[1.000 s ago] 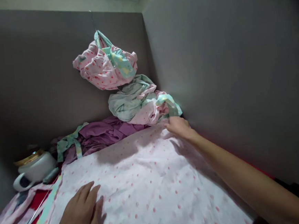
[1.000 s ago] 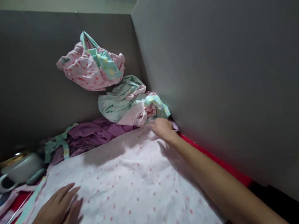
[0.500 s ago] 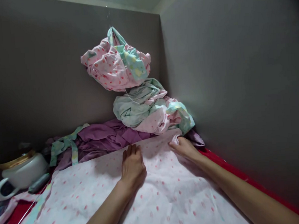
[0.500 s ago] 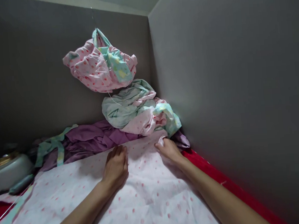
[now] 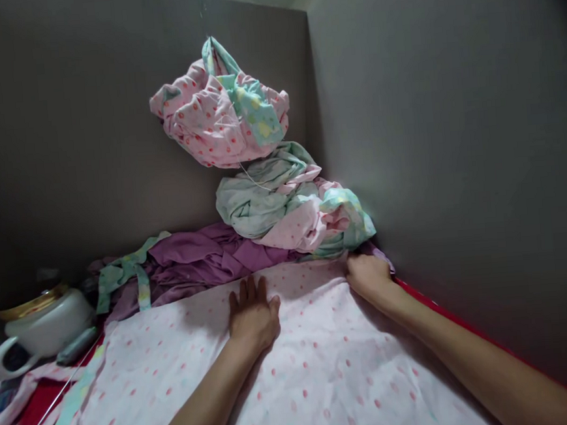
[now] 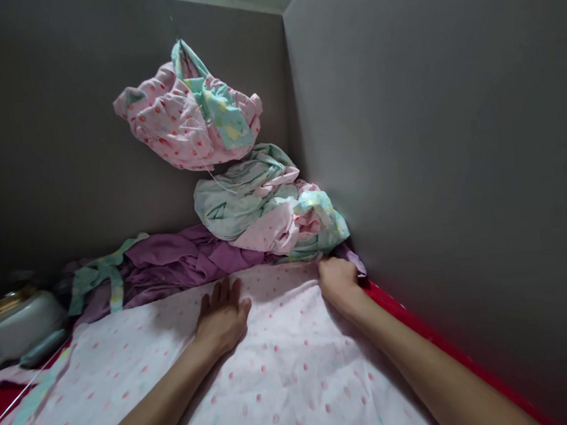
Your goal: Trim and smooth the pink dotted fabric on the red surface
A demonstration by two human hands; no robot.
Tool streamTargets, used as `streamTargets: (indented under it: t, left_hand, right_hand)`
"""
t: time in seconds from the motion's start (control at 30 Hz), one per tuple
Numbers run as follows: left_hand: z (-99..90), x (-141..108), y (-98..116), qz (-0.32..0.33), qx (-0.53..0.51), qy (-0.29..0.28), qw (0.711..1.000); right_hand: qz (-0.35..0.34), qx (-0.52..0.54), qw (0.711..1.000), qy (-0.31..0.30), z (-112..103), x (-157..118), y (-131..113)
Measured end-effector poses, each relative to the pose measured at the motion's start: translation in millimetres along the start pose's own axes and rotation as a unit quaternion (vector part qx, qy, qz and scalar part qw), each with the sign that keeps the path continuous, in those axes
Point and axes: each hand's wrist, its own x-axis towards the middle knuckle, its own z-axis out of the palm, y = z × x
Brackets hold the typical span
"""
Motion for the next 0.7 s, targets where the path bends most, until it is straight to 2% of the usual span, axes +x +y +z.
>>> streamTargets:
  t: [0.07, 0.1, 0.13, 0.2, 0.27, 0.3, 0.37, 0.43, 0.5, 0.53, 0.6, 0.67, 0.7]
  left_hand:
    - [0.0, -0.3, -0.1, 0.002, -0.001, 0.009, 1.0]
    - [-0.4, -0.6, -0.1, 0.003, 0.0, 0.012, 1.0]
    - [-1.0, -0.9, -0.2, 0.006, 0.003, 0.016, 1.0]
    - [-2.3, -1.4, -0.4, 0.009, 0.009, 0.016, 1.0]
    - [-3.1, -1.5, -0.8, 0.01, 0.011, 0.008, 1.0]
    - [-3.0, -1.4, -1.1, 0.009, 0.009, 0.006, 1.0]
    - [-2.2, -0.8, -1.4, 0.008, 0.006, 0.008, 1.0]
    - [-0.9, 0.0, -1.5, 0.01, 0.001, 0.016, 1.0]
    - [0.2, 0.5, -1.2, 0.008, -0.005, 0.021, 1.0]
    - [0.4, 0.6, -1.1, 0.006, -0.008, 0.022, 1.0]
    - [-0.2, 0.2, -0.7, 0.002, -0.011, 0.027, 1.0]
    - [-2.0, -0.9, -0.7, 0.001, -0.008, 0.028, 1.0]
    - [-3.2, -1.6, -0.8, 0.006, -0.005, 0.025, 1.0]
  right_hand:
    - [-0.047, 0.017, 0.999, 0.009, -14.1, -27.4, -21.2]
    - [-0.092, 0.043, 0.995, 0.016, -16.9, -44.5, -33.4]
    - [-0.163, 0.113, 0.98, 0.016, -16.0, -62.4, -45.1]
    - [-0.279, 0.216, 0.934, -0.046, -4.1, -94.9, -61.0]
    - [-0.299, 0.204, 0.927, -0.096, 16.0, -115.4, -57.9]
    - [-0.272, 0.178, 0.938, -0.117, 26.4, -119.5, -47.6]
    - [-0.183, 0.111, 0.966, -0.143, 42.5, -116.3, -12.2]
    - [-0.086, 0.047, 0.987, -0.126, 47.3, -103.2, 30.8]
    - [0.003, -0.003, 0.993, -0.118, 38.9, -88.3, 61.6]
    - [0.025, -0.015, 0.992, -0.119, 31.0, -82.3, 67.0]
    - [-0.005, 0.006, 0.995, -0.101, 13.6, -75.1, 53.4]
    - [-0.147, 0.094, 0.984, -0.047, 2.3, -71.4, 15.1]
    - [-0.226, 0.14, 0.963, -0.037, 1.0, -68.6, -7.5]
